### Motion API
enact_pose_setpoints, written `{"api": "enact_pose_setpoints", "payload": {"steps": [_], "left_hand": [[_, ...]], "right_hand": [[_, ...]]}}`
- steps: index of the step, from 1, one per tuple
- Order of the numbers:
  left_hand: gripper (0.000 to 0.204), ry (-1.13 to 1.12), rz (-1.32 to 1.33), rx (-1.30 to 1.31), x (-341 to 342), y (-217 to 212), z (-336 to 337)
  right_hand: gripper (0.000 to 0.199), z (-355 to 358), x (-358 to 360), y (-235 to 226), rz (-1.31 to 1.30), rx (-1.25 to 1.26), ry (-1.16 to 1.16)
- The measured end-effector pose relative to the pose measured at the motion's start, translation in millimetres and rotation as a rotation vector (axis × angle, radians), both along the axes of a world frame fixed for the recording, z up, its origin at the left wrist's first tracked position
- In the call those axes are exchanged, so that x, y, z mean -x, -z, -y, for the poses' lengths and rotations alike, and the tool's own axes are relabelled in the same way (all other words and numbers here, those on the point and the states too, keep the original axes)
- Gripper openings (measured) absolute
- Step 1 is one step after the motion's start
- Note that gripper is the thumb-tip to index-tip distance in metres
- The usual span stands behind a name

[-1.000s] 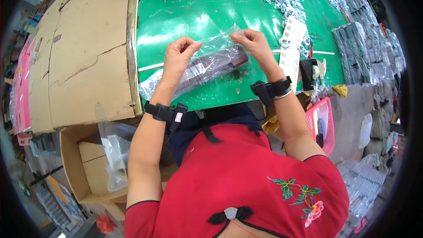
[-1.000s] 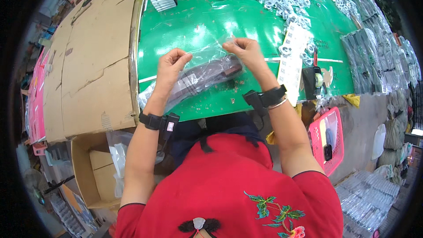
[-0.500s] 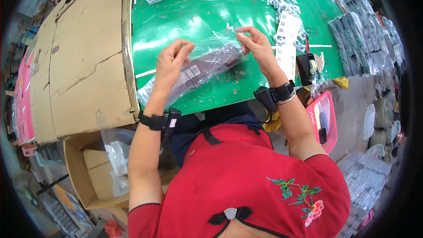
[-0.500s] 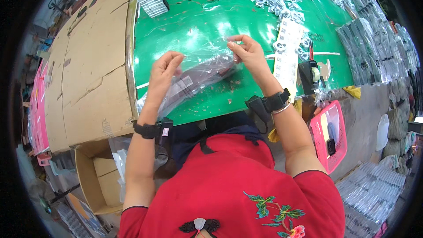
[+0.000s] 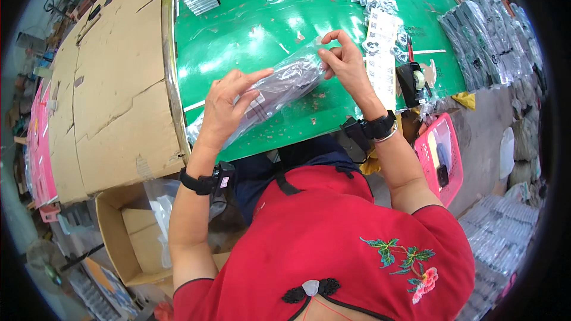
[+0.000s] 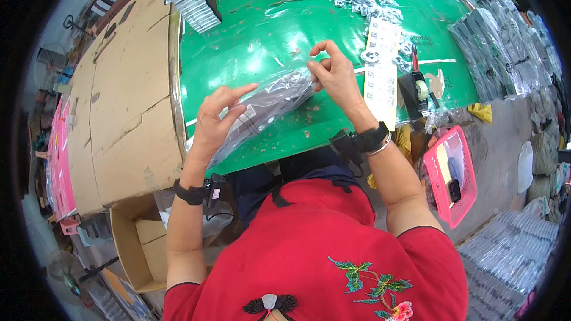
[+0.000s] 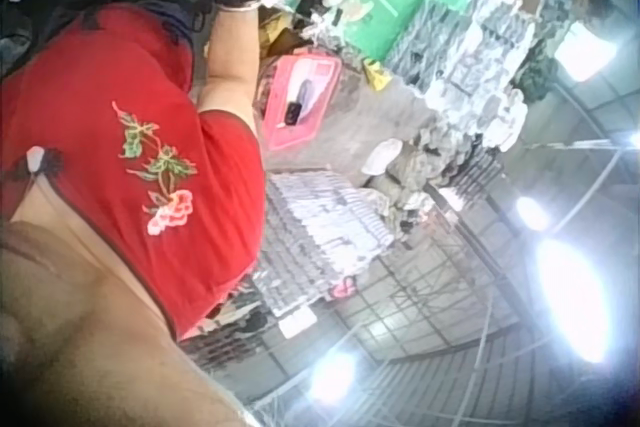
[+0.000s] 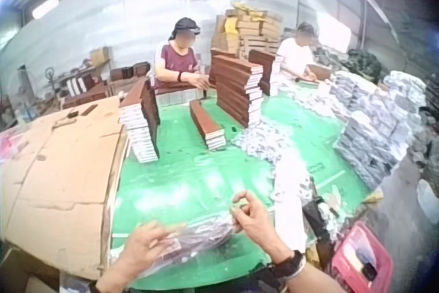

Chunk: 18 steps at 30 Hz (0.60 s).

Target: Packaging and labeling manufactured furniture parts in a factory setting.

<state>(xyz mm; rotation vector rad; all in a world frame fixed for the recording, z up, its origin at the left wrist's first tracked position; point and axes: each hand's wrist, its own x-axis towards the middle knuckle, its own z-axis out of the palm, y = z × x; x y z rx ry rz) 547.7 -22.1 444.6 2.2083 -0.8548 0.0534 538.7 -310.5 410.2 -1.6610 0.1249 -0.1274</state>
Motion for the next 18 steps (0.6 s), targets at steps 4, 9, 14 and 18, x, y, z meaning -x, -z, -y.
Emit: {"api": "enact_pose_setpoints", "payload": {"steps": [4, 9, 14, 18], "left_hand": [[0.042, 0.004, -0.11, 0.082, -0.5, 3.3, 2.7], [0.047, -0.004, -0.039, 0.007, 5.0, -1.1, 5.1], [0.048, -0.033, 0.113, -0.12, 10.2, 1.2, 7.1], [0.043, -0.019, 0.075, -0.123, 9.9, 5.6, 7.6]], "right_hand": [[0.011, -0.6, 4.3, 0.5, 0.003, -0.007, 0.048], [0.007, 9.8, 11.5, 4.0, 0.017, 0.009, -0.049], [0.02, 17.5, 24.7, -5.9, 0.014, 0.171, -0.174], [0.027, 25.5, 36.8, -15.0, 0.11, 0.283, -0.307]]}}
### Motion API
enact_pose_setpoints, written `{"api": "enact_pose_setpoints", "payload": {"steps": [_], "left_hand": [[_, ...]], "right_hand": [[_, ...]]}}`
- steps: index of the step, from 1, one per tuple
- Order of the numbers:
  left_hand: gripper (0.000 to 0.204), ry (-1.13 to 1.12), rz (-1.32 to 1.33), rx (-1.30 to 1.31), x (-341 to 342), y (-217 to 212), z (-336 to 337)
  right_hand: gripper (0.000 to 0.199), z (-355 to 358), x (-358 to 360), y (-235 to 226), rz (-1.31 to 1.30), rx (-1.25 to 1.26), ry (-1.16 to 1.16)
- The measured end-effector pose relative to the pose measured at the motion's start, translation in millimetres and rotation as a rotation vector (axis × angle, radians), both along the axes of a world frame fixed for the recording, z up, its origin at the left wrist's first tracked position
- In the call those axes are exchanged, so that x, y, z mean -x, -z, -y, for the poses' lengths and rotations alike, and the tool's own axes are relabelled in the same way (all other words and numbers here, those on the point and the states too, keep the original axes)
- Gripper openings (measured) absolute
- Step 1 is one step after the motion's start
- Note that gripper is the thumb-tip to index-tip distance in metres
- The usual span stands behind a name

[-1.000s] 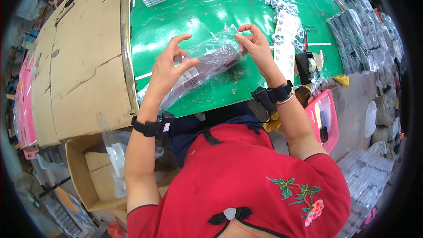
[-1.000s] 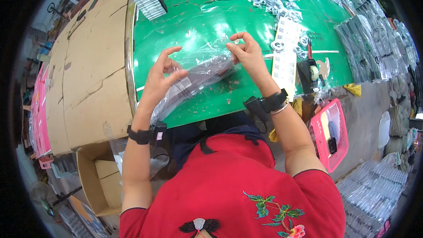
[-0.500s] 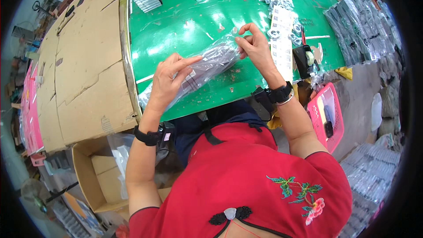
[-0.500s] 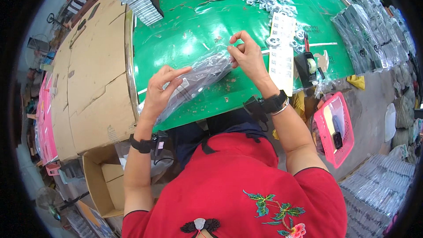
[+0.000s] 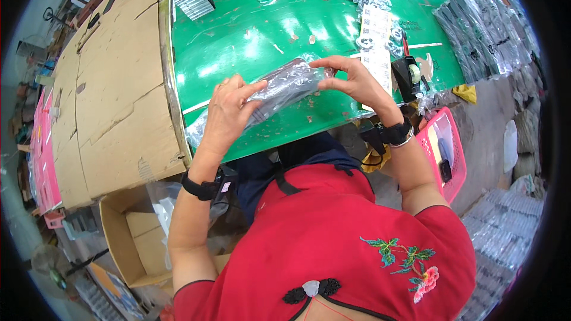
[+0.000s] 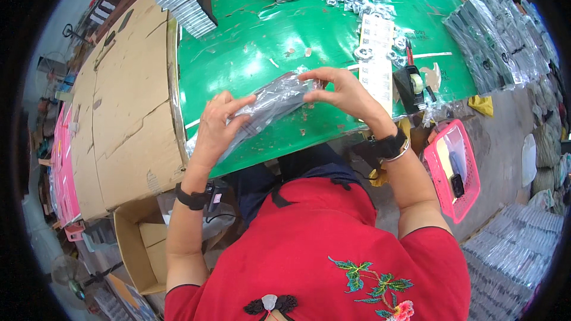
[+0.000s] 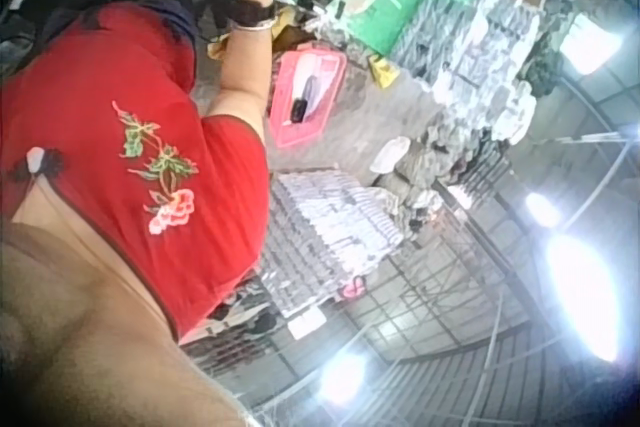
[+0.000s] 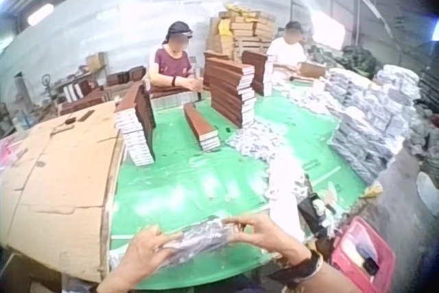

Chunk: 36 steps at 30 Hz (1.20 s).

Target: Packaging and labeling manufactured furniture parts in a factory setting.

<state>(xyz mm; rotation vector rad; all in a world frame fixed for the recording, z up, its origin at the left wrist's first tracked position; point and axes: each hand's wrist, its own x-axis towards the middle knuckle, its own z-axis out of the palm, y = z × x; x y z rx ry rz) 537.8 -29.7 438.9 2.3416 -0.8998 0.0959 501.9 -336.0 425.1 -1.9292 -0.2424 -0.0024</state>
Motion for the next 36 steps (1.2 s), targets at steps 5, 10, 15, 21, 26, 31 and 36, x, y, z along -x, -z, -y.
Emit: {"api": "enact_pose_setpoints", "payload": {"steps": [5, 10, 15, 21, 26, 31, 36], "left_hand": [[0.032, 0.006, -0.152, -0.048, -4.1, -5.5, 0.5], [0.016, 0.092, -0.126, 0.117, -10.5, -0.1, -1.1], [0.014, 0.08, -0.274, 0.092, -19.5, 2.3, -3.0], [0.018, -0.023, -0.186, 0.173, -28.3, 16.6, 2.1], [0.019, -0.066, -0.229, 0.163, -35.2, 30.7, 1.6], [0.021, -0.165, -0.151, 0.233, -29.6, 36.9, 8.8], [0.022, -0.233, -0.091, 0.221, -25.9, 43.5, 14.9]], "right_hand": [[0.032, 6.7, -0.9, 1.9, 0.233, 0.282, -0.122], [0.02, 5.4, -5.0, -0.1, 0.474, 0.403, -0.091], [0.022, 3.1, -13.2, 24.6, 0.289, 0.104, -0.114], [0.025, -5.2, -19.1, 31.2, -0.077, -0.163, -0.022], [0.023, -4.7, -22.3, 12.3, -0.066, -0.115, 0.05], [0.024, -17.0, -36.8, -1.5, 0.323, 0.476, -0.088], [0.02, -22.4, -56.1, 30.5, 0.26, 0.128, -0.077]]}}
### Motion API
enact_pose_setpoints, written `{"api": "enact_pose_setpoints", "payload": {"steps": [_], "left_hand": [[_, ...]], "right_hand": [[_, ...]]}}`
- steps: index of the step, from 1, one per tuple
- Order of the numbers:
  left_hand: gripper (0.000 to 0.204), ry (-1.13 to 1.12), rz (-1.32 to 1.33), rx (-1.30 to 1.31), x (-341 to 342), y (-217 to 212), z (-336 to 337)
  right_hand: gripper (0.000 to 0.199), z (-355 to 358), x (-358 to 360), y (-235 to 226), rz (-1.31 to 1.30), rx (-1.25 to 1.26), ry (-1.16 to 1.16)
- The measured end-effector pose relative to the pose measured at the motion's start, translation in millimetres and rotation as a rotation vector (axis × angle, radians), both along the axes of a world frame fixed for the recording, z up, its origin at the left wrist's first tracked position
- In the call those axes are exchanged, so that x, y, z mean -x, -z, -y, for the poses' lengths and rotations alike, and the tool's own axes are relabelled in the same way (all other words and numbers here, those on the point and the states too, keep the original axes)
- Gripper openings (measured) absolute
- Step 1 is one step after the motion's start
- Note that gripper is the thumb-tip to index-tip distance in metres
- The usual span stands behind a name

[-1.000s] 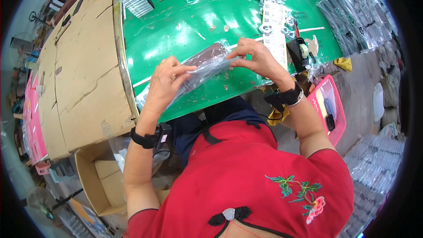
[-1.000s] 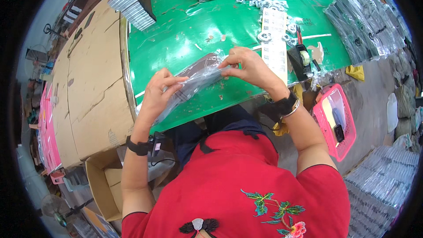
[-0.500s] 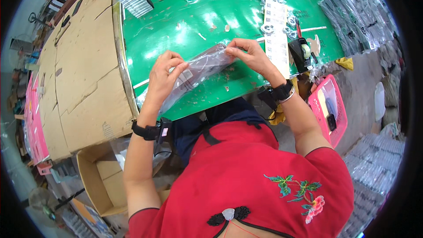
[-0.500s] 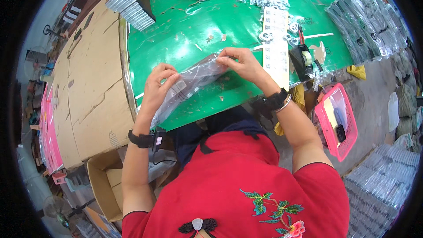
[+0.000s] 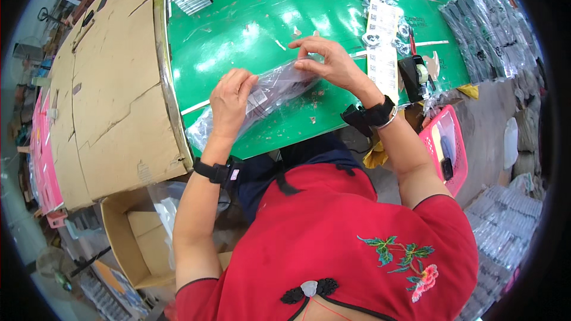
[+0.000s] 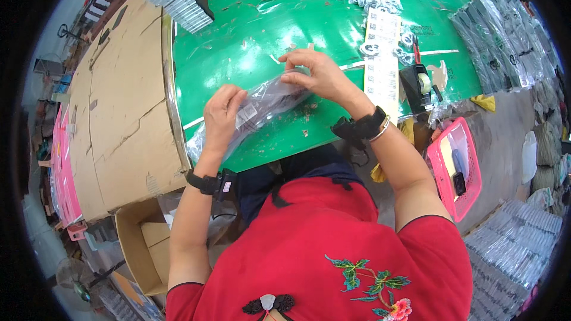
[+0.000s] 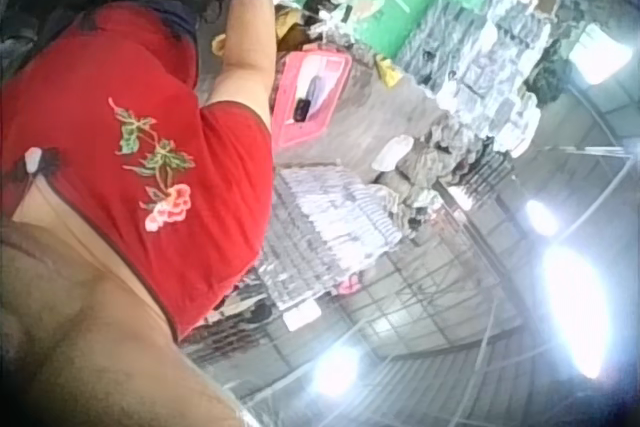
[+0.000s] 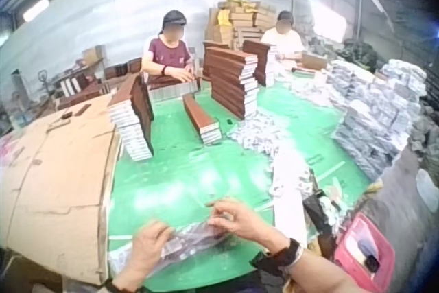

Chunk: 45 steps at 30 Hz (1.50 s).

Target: Packaging and labeling manufactured furniture parts in a factory setting.

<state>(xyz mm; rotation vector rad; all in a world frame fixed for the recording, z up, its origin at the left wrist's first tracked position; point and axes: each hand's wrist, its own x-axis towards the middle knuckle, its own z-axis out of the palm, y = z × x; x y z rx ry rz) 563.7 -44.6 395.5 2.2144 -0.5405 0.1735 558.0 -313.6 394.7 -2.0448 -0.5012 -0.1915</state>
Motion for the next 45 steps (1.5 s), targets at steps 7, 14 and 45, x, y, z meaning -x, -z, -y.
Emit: {"api": "enact_pose_setpoints", "payload": {"steps": [7, 14, 45], "left_hand": [[0.027, -0.045, 0.048, -0.068, -2.4, 4.8, 0.3], [0.028, -0.081, -0.039, -0.08, -5.5, 3.2, 2.0], [0.12, -0.102, 0.055, -0.299, 45.9, -1.9, -93.3]], "right_hand": [[0.015, -17.3, -5.2, 8.2, -0.063, -0.037, 0.211], [0.02, -20.9, -18.2, 22.0, -0.115, -0.018, 0.291], [0.024, -20.1, -32.0, 50.2, -0.049, -0.094, 0.351]]}}
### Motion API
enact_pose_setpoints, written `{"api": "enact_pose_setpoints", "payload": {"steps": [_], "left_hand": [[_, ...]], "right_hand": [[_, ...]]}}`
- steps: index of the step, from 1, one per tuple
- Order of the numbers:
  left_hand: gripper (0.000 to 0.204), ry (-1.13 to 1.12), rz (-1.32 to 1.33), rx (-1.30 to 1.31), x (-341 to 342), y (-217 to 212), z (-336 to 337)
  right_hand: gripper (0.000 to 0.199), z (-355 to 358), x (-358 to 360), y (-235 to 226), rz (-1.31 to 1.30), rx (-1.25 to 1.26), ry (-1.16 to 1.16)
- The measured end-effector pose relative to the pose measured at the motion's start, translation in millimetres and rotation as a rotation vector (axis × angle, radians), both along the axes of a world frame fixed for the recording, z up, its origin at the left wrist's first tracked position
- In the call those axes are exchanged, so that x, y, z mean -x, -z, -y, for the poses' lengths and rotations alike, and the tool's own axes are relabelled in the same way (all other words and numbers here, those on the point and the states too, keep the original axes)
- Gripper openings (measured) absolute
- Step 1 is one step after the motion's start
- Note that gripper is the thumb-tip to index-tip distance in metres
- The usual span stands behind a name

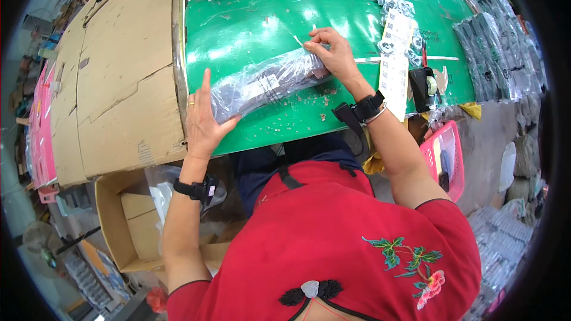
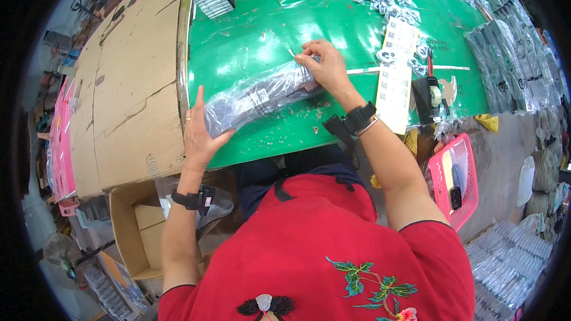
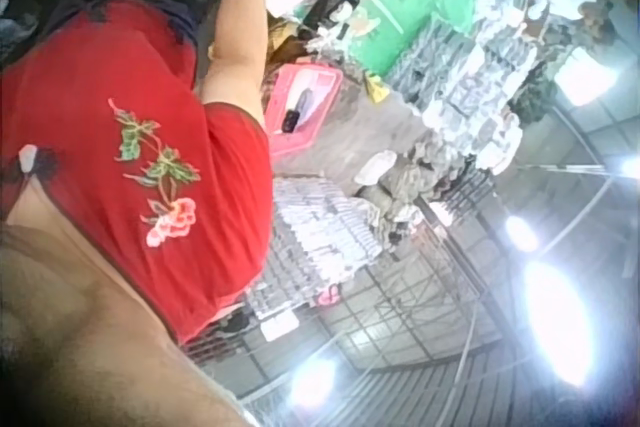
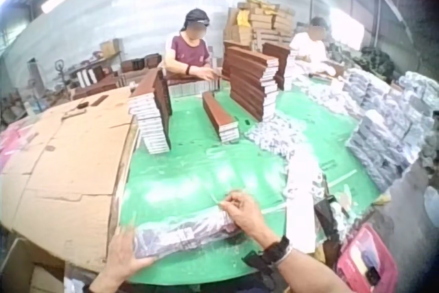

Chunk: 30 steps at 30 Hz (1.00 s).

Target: Packaging and labeling manufactured furniture parts in a factory setting.

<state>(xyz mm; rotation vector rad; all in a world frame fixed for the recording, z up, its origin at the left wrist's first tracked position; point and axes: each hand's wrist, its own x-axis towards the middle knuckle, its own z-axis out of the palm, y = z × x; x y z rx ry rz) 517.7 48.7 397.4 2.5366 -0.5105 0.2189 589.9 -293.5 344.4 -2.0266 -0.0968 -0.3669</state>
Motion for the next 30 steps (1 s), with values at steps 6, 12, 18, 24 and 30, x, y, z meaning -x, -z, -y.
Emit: {"api": "enact_pose_setpoints", "payload": {"steps": [6, 12, 18, 24, 30], "left_hand": [[0.112, 0.0, 0.234, -0.043, 13.5, 6.9, 5.3], [0.103, 0.005, 0.546, -0.166, 30.2, 28.7, 4.0], [0.102, -0.064, 0.493, -0.226, 62.6, 9.5, 25.7], [0.1, 0.092, 0.27, -0.21, 41.2, -38.0, 124.5], [0.093, 0.107, 0.043, 0.015, 6.3, -19.9, 166.3]], "right_hand": [[0.021, 6.2, 10.7, -4.4, 0.019, -0.167, -0.004], [0.017, 18.5, 38.0, -37.1, -0.234, -0.242, -0.185], [0.014, 18.7, 62.8, -28.2, -0.052, -0.296, -0.16], [0.009, 21.9, 71.1, -24.2, 0.007, -0.253, -0.153], [0.007, 15.1, 81.4, -23.9, 0.119, -0.164, -0.129]]}}
